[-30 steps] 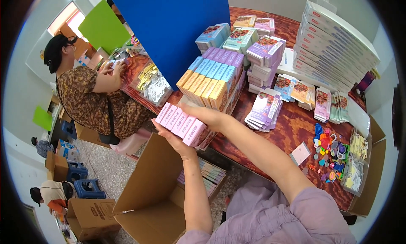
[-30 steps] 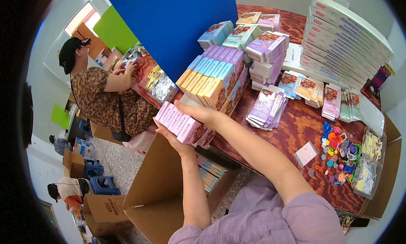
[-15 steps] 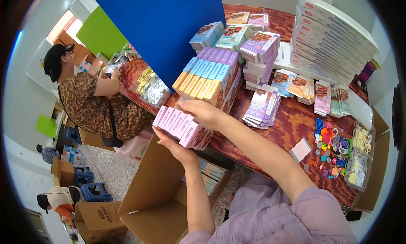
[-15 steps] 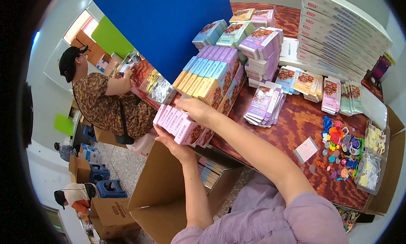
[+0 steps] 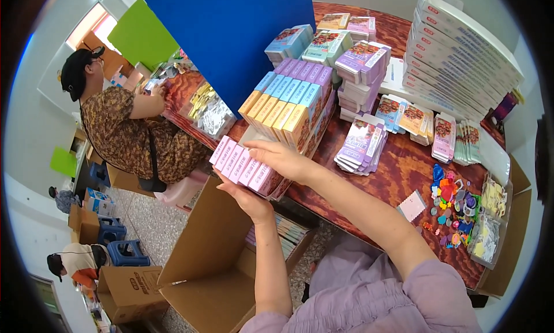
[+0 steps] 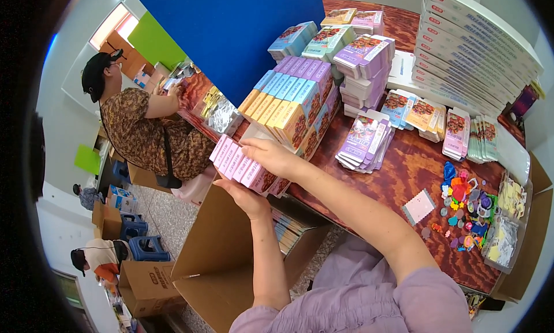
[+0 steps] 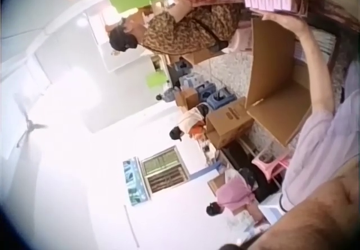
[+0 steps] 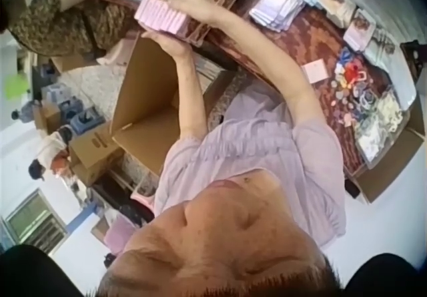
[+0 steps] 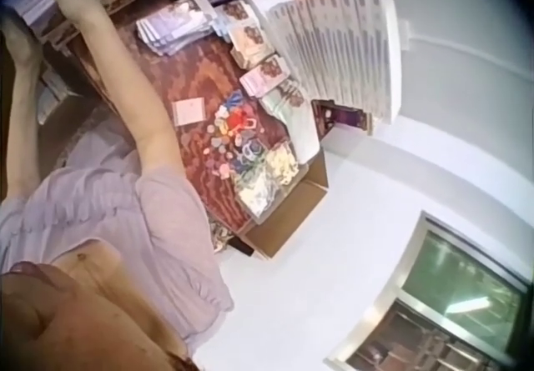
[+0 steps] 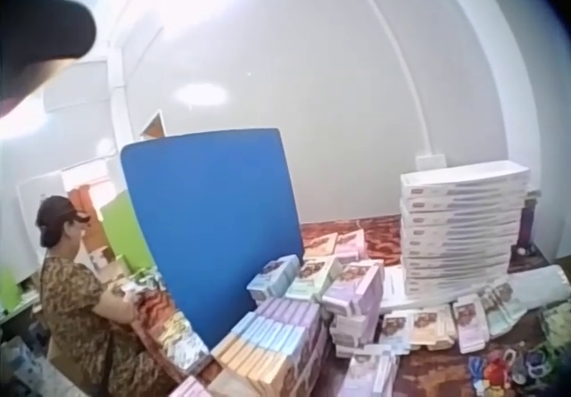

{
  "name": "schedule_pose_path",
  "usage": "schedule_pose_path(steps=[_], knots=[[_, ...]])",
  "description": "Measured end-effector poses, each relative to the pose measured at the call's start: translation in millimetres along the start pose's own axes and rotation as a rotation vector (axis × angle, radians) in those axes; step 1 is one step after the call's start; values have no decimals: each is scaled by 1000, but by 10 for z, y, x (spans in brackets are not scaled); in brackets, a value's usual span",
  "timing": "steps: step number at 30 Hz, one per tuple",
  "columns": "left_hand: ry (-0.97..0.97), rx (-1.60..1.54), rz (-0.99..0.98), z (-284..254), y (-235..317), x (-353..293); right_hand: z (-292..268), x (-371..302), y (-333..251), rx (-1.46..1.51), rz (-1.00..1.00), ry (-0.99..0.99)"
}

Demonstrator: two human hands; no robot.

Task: Packaging small stickers and printed cards into sets and placing them into a box.

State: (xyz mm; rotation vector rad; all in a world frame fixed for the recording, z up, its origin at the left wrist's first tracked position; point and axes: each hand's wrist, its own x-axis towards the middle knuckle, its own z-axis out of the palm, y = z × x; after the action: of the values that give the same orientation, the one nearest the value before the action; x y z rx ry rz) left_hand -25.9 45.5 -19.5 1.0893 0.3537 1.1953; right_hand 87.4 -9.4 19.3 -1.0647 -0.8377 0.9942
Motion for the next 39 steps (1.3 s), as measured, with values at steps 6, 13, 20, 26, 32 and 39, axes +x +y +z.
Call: schedule_pose_path(steps=[6,13,20,26,32,39], knots=[[7,34,39,39,-9,2,115,-35,-87,5,61,89],[30,19,42,133,-12,-17,21,-4,-6,86,46,-145],[21,-23,39,160,30,3,-38,92,-211,181,103,-176],[27,35,59,131,-27,12,-357,282,18,397,270,-125],[35,7,46,80,8,16,2,403,50,328,49,-177],[37,43,64,195,12,-45,-71,325,125,242,107,-359]])
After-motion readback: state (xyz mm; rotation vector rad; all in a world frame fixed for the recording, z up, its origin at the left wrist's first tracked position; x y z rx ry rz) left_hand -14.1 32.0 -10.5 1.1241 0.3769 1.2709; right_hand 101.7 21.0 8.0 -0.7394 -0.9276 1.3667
